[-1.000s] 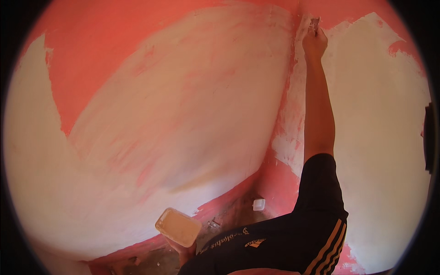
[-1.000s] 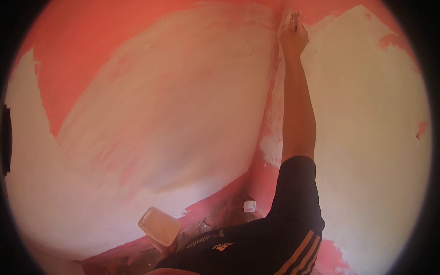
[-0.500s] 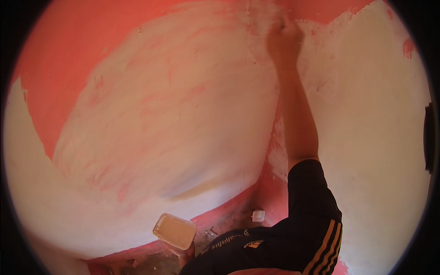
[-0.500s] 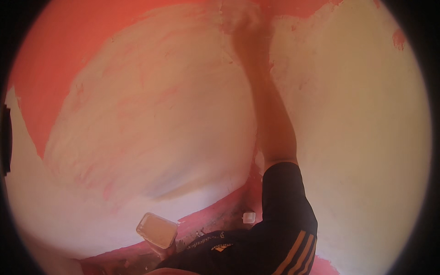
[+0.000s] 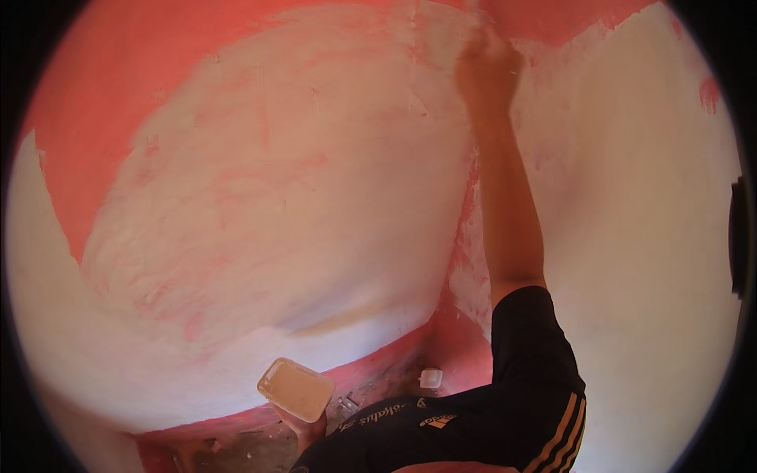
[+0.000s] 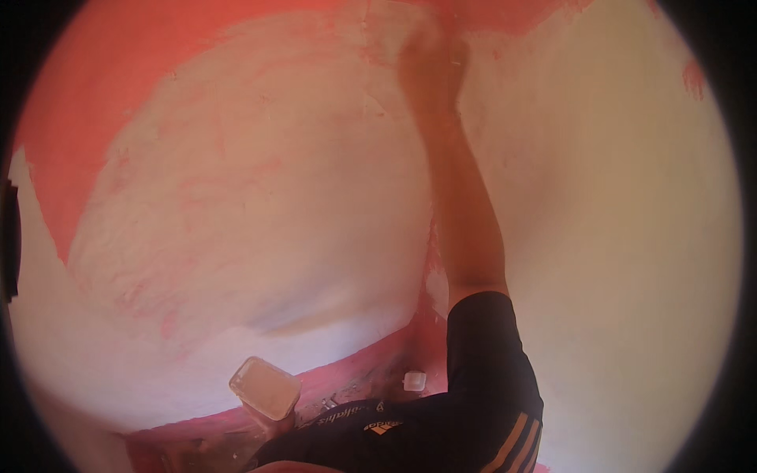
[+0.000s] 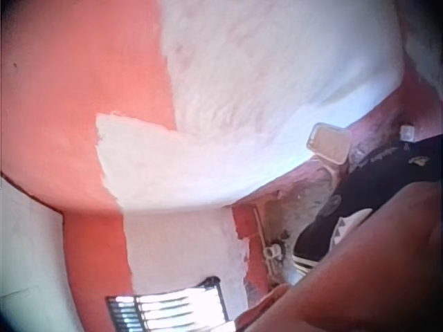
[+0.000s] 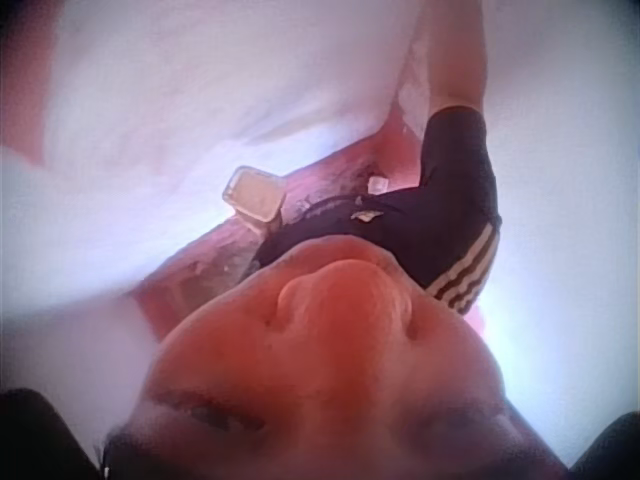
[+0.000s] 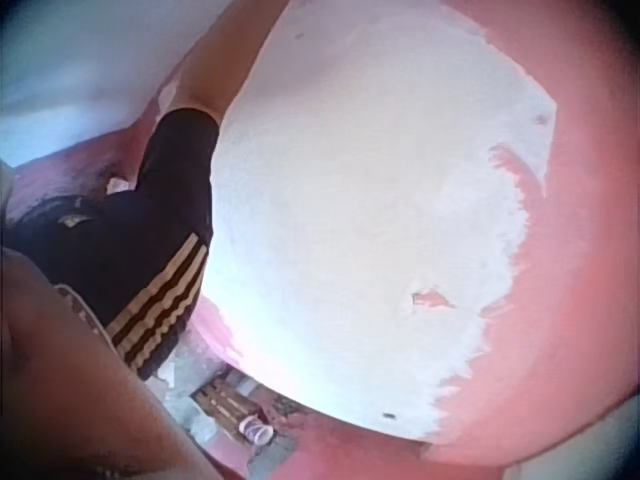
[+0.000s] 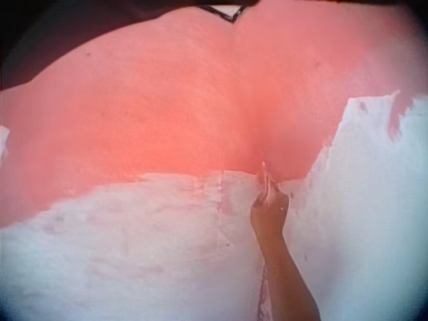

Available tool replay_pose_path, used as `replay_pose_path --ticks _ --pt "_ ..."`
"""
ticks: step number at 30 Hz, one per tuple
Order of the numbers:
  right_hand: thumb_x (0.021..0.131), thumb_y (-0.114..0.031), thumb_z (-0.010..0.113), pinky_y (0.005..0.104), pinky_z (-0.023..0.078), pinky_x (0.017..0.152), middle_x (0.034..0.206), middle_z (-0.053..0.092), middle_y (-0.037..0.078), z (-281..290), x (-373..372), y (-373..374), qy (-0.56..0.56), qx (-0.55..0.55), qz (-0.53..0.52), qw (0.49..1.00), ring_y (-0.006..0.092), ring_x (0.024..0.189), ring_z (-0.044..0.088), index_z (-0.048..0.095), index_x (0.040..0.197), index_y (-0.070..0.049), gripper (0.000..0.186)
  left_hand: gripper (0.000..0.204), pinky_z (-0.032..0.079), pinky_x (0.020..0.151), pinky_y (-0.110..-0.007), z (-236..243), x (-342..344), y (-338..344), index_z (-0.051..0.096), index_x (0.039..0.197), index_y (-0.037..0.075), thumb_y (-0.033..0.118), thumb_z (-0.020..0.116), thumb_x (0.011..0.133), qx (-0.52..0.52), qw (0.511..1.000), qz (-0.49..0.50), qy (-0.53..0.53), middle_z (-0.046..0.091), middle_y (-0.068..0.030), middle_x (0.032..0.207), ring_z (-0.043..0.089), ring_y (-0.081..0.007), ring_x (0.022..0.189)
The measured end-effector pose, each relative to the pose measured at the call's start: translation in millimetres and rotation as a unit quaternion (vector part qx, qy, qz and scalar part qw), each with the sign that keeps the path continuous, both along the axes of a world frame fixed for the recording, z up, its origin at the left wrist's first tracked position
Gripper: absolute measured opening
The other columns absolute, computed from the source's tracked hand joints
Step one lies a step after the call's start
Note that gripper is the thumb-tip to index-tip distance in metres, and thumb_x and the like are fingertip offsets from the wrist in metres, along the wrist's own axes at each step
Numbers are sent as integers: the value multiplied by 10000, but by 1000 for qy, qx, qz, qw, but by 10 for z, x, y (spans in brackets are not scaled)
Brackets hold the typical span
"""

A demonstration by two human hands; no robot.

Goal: The person applies a white plaster or filler material to a pink-painted wall and ceiling using a putty knife. They hold a small container of the material in one hand while spreading it across the surfaces with the other.

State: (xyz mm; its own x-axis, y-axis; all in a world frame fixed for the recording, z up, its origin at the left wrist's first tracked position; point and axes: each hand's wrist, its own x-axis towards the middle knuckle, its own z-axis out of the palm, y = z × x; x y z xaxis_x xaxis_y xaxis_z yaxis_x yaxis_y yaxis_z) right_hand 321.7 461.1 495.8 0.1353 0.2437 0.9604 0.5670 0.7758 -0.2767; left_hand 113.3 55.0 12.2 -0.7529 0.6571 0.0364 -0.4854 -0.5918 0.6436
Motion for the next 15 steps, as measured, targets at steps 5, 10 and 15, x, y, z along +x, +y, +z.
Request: replay_pose_path --ticks 5,10,15 --pt "779 15 555 429 466 1040 1307 620 165 -234 -670 68 0 66 -34 997 352 1237 555 553 1365 -71 592 448 524 856 -406 -59 -30 -105 555 1241 142 505 418 1019 24 997 -56 -55 621 -26 1129 610 -226 1035" --pt "740 18 609 445 535 907 1240 628 241 -589 -1557 -689 -31 244 108 963 403 1110 621 569 1333 -29 596 454 536 855 -418 -47 -155 -72 560 1238 120 492 426 1015 -6 999 -44 -7 630 -49 1117 625 -244 1021" --pt "830 -9 555 451 516 945 1211 641 256 -296 -440 -311 80 158 47 983 402 1093 637 605 1265 5 438 468 548 831 -423 -48 -160 -11 558 1248 102 484 416 1016 37 995 -66 -61 636 -68 1106 640 -257 999"
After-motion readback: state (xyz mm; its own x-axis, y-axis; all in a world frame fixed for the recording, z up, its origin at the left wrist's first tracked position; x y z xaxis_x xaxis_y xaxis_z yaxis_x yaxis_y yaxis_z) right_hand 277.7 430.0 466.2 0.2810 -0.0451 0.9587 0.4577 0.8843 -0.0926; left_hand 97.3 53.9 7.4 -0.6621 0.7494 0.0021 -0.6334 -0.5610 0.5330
